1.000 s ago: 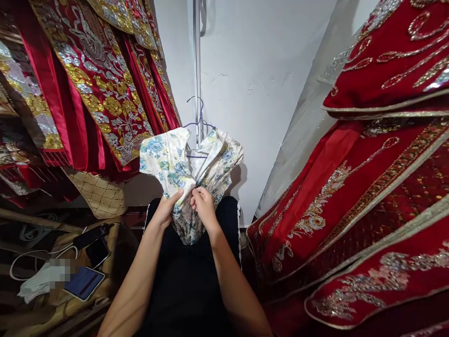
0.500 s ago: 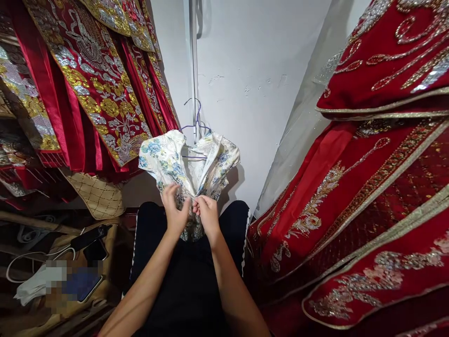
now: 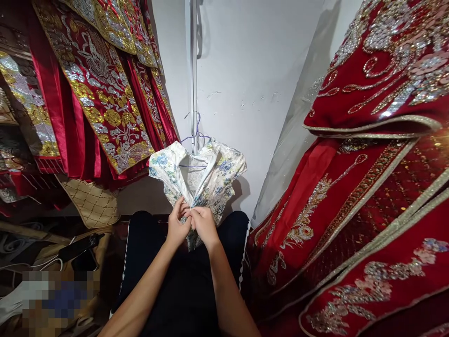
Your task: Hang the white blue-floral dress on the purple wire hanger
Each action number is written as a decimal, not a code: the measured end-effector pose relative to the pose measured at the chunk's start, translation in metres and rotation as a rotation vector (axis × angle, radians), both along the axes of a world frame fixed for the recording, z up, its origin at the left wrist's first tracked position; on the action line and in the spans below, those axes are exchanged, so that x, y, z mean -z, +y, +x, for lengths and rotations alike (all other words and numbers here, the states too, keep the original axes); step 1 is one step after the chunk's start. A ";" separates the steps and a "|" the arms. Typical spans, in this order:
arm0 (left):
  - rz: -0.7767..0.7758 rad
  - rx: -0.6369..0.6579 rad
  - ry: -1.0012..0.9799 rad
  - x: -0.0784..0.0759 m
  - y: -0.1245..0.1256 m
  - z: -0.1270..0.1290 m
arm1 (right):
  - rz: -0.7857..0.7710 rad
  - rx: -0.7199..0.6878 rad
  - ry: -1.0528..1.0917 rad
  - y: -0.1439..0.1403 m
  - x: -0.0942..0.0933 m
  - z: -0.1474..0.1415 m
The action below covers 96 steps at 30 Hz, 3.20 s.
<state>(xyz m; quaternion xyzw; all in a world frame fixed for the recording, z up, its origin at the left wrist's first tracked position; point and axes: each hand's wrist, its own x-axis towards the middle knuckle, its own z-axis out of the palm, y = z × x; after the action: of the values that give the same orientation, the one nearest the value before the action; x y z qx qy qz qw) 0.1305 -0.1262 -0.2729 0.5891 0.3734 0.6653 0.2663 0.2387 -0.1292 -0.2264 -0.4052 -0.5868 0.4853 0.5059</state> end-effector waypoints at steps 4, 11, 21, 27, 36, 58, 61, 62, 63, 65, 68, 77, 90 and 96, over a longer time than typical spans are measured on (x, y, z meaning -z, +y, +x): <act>-0.047 0.043 -0.015 -0.007 0.000 0.001 | 0.006 0.030 0.012 -0.001 0.001 -0.001; -0.087 0.053 0.088 -0.016 -0.004 0.001 | 0.038 0.245 0.216 0.013 -0.009 0.014; -0.169 -0.020 0.123 -0.010 -0.007 -0.011 | 0.233 0.183 0.170 0.031 -0.083 0.031; -0.194 0.044 0.090 -0.009 -0.011 0.005 | 0.148 -0.004 -0.139 0.028 -0.007 0.033; -0.163 0.020 0.095 -0.016 -0.016 0.008 | 0.156 0.001 -0.166 0.039 -0.008 0.041; -0.175 0.019 0.145 -0.016 -0.016 0.005 | 0.244 0.046 -0.287 0.043 -0.015 0.037; -0.158 -0.009 0.210 -0.017 -0.017 0.000 | 0.334 0.082 -0.411 0.059 -0.038 0.036; -0.156 -0.015 0.220 -0.017 -0.017 -0.002 | 0.348 0.087 -0.422 0.066 -0.050 0.037; -0.156 -0.017 0.226 -0.017 -0.018 -0.004 | 0.363 0.095 -0.441 0.073 -0.062 0.037; -0.150 -0.014 0.232 -0.018 -0.019 -0.008 | 0.406 0.125 -0.501 0.088 -0.091 0.039; -0.124 -0.014 0.244 -0.017 -0.019 -0.012 | 0.520 0.209 -0.671 0.107 -0.138 0.038; -0.170 0.044 0.395 -0.011 -0.001 -0.025 | 0.658 0.447 -1.006 0.124 -0.213 0.026; 0.478 -0.196 0.630 -0.219 0.099 -0.021 | 0.535 0.281 -0.380 0.116 -0.188 0.026; 0.549 -0.391 0.504 -0.243 0.108 -0.050 | 0.422 0.316 -0.195 0.115 -0.103 0.003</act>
<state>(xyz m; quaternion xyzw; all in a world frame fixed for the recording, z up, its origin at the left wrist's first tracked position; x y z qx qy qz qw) 0.0802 -0.0181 -0.0302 0.7006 0.3405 0.6131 -0.1314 0.2422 -0.0143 -0.1230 -0.4222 -0.6503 0.2263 0.5896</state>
